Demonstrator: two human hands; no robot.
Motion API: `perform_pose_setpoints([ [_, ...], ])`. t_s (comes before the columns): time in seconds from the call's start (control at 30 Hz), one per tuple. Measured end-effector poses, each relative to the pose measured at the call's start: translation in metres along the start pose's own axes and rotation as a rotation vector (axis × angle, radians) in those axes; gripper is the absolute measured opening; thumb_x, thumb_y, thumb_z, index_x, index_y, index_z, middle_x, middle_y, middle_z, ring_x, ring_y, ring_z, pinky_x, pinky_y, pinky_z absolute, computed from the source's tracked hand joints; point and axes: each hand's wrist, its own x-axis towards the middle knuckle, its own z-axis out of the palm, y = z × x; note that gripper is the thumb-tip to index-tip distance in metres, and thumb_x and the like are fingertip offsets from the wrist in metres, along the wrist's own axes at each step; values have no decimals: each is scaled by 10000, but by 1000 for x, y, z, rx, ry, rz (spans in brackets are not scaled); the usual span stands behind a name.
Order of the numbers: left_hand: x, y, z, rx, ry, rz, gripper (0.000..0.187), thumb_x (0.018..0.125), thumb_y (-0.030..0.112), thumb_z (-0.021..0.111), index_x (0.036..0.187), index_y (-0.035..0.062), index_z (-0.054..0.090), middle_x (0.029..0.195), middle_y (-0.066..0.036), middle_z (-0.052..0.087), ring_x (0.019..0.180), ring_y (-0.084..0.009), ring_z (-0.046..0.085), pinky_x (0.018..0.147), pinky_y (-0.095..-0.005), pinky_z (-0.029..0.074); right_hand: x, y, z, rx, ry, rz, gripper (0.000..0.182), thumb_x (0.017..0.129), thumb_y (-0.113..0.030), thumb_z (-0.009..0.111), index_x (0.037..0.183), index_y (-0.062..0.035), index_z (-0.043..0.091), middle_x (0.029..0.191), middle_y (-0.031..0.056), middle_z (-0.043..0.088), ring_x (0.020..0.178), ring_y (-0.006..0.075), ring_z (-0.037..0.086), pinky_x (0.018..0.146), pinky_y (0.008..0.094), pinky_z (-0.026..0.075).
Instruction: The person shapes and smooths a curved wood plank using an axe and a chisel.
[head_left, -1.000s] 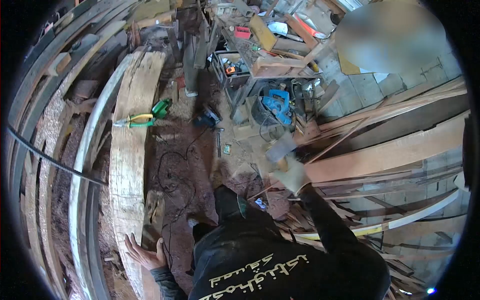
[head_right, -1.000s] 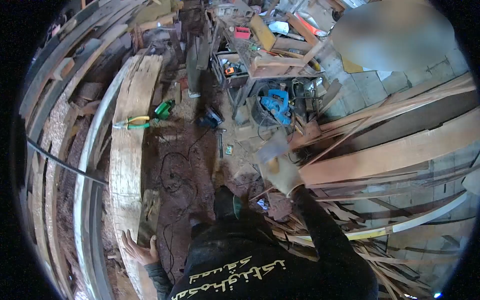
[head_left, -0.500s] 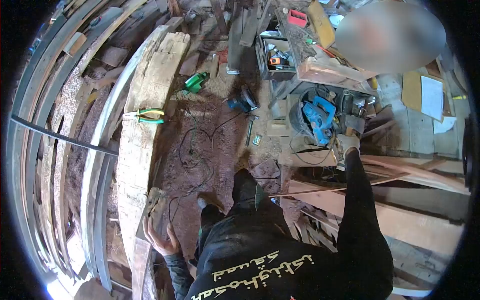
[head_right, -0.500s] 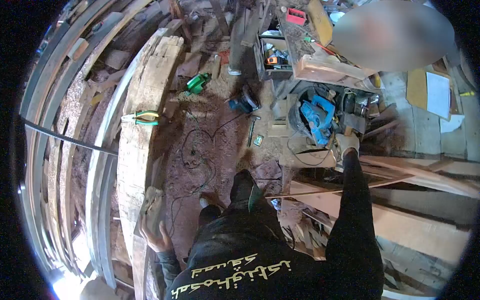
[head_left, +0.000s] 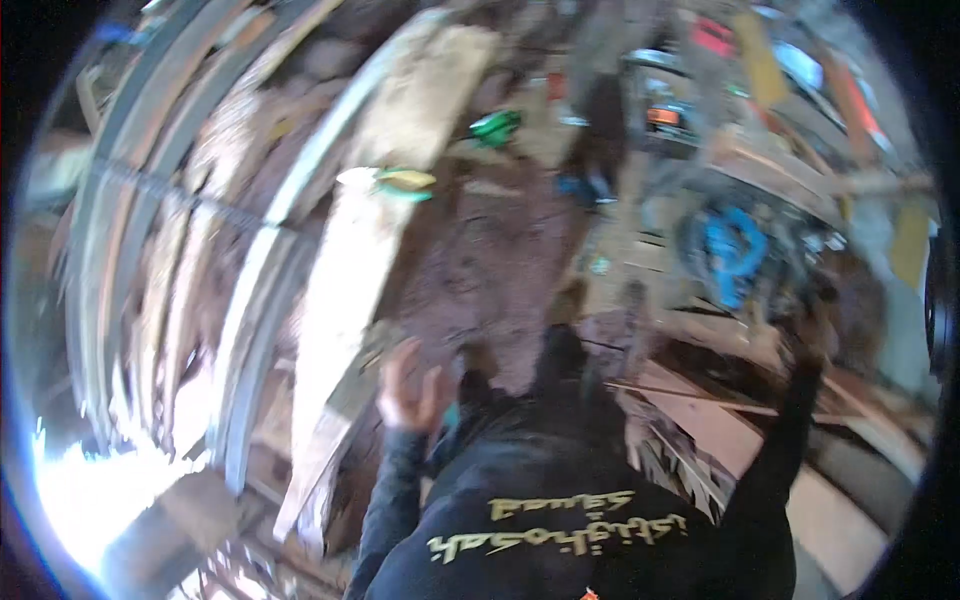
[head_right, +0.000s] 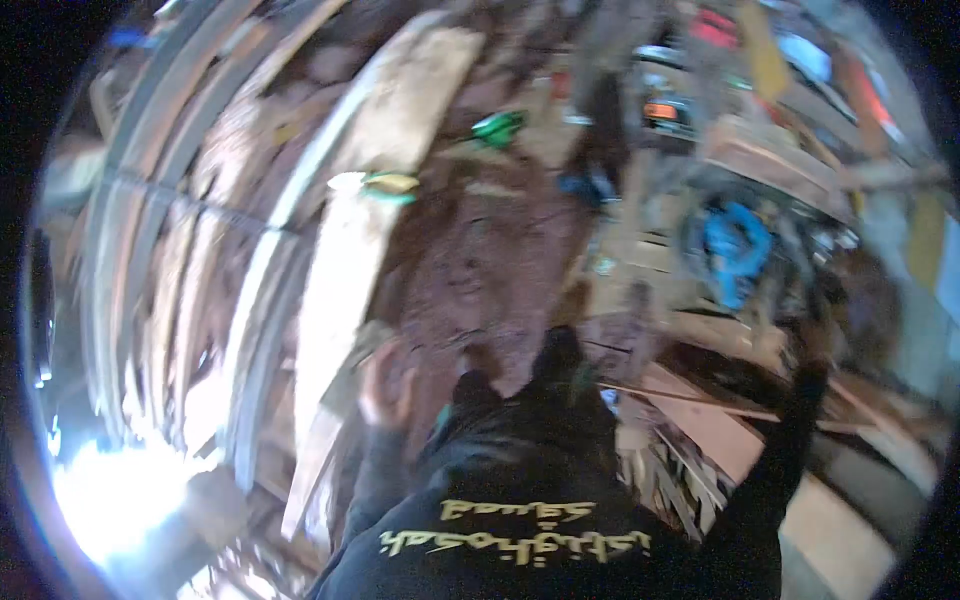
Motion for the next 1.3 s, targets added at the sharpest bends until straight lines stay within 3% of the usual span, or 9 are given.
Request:
perform_pose_setpoints([
  [0.17,3,12,19,-246,-292,-99,528,979,244,804,1408,-14,636,1256,-181,747,1157,-274,734,1008,-405,587,-102,-21,28,1765,-167,182,394,1065,-341,642,1367,-88,642,1105,129,731,932,257,711,768,420,602],
  [0.37,7,4,43,-823,-718,-8,723,1039,297,753,1607,10,411,1470,-156,608,1308,-230,614,1117,-380,490,-283,-120,92,2444,-997,162,339,1108,-357,583,1310,-88,626,977,117,703,825,212,687,690,367,600],
  [0.53,0,-16,-27,-1359,-701,-252,711,1107,342,625,1626,-18,297,1546,-231,510,1390,-311,572,1132,-453,501,-426,-294,65,1857,-1014,188,213,974,-97,655,1145,-99,528,1021,207,761,734,229,743,571,332,569],
  [0.67,-14,-62,-87,-1438,-527,-357,505,1108,292,613,1447,-31,426,1116,-201,712,1090,-312,724,997,-452,587,-481,-386,29,1463,-985,67,248,935,-38,711,1119,-63,546,972,194,747,685,216,731,554,315,561],
  [0.73,5,-62,-130,-1155,-435,-275,507,1088,294,656,1431,-22,456,1058,-150,718,958,-301,744,873,-427,599,-492,-399,29,1345,-960,44,244,945,-47,729,1119,-45,558,937,171,736,673,209,719,555,314,556],
  [0.8,41,-88,-156,-486,-137,218,480,1076,316,683,1397,3,513,952,-152,730,799,-306,740,747,-429,576,-497,-404,32,1121,-796,-21,283,889,-36,787,1077,-46,576,860,92,665,627,183,681,532,301,526],
  [0.87,70,-103,-192,-10,-195,260,478,1073,408,675,1339,29,556,855,-187,707,741,-343,722,699,-448,550,-500,-400,20,1059,-754,28,327,881,-40,814,1105,-25,575,901,99,674,641,174,678,540,300,530],
  [1.07,120,-148,-202,408,-839,277,453,1068,475,639,1250,60,625,894,-226,719,860,-454,735,756,-552,548,-482,-393,25,948,-713,125,387,863,-89,880,1129,-3,611,948,86,699,683,141,670,555,293,532],
  [1.3,148,-136,-158,698,-1100,254,372,1057,439,646,1250,122,673,949,-205,757,941,-433,751,813,-549,572,-457,-409,67,627,-388,-260,571,768,-403,967,1053,-20,655,880,154,728,799,387,712,719,457,553],
])
